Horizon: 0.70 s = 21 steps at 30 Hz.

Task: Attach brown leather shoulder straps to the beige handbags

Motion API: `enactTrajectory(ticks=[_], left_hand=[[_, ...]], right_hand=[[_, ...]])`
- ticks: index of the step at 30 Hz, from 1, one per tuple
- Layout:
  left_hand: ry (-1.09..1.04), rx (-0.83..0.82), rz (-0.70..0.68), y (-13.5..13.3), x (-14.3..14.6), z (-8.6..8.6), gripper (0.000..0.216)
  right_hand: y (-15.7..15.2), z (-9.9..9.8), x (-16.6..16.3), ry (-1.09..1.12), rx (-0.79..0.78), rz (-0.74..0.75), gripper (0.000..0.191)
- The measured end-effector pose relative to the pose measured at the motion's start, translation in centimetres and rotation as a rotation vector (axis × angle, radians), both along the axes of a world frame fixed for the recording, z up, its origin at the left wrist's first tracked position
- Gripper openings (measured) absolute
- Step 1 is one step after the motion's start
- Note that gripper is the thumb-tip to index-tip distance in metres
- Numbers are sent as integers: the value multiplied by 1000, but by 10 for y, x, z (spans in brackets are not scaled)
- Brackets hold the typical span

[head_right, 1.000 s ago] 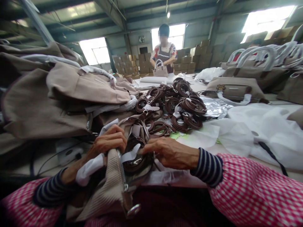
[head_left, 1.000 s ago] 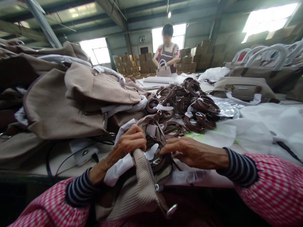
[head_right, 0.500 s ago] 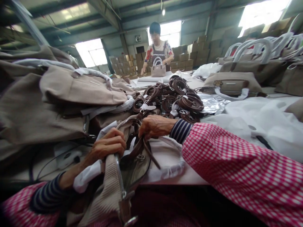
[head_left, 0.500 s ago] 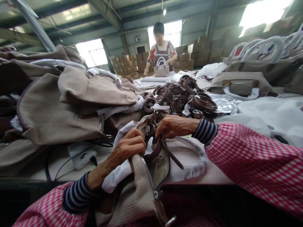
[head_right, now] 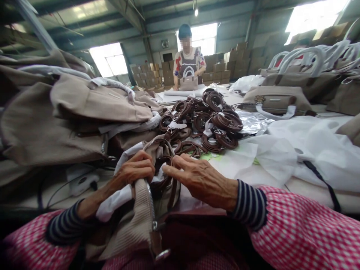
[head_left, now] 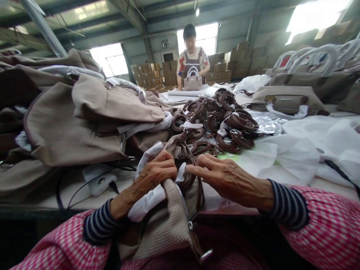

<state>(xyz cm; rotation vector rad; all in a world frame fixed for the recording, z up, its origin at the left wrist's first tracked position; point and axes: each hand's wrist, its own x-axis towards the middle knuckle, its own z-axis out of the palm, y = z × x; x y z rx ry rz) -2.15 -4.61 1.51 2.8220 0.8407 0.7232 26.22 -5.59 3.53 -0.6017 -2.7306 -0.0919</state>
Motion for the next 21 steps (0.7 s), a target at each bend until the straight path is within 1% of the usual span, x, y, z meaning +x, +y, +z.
enactTrajectory(ticks=[2,4,7,9,11,15,18,21], left_hand=[[6,-8,14,-2,0,3,35],[-6,-10,9,-5,-2,9,39],[-48,7,37,-8,-6,17,43],[-56,22,67,-9,-7,19,45],[-39,29,75,-9,-8,18,48],[27,-28,72,-4,-7,16,51],[-12,-12,14,2,-8,20,54],[-6,1,-60,8,-9,26,52]], right_hand=[[-3,-4,1,29,-33,63,37],[0,-12,-2,31,-46,81,24],[6,-26,-7,-19,-48,61,19],[9,-30,-9,-58,-41,66,17],[10,-27,-11,-93,-59,76,16],[14,-9,-20,-140,-141,76,10],[17,2,-34,-157,-233,57,9],[18,4,-48,-177,-264,-4,14]])
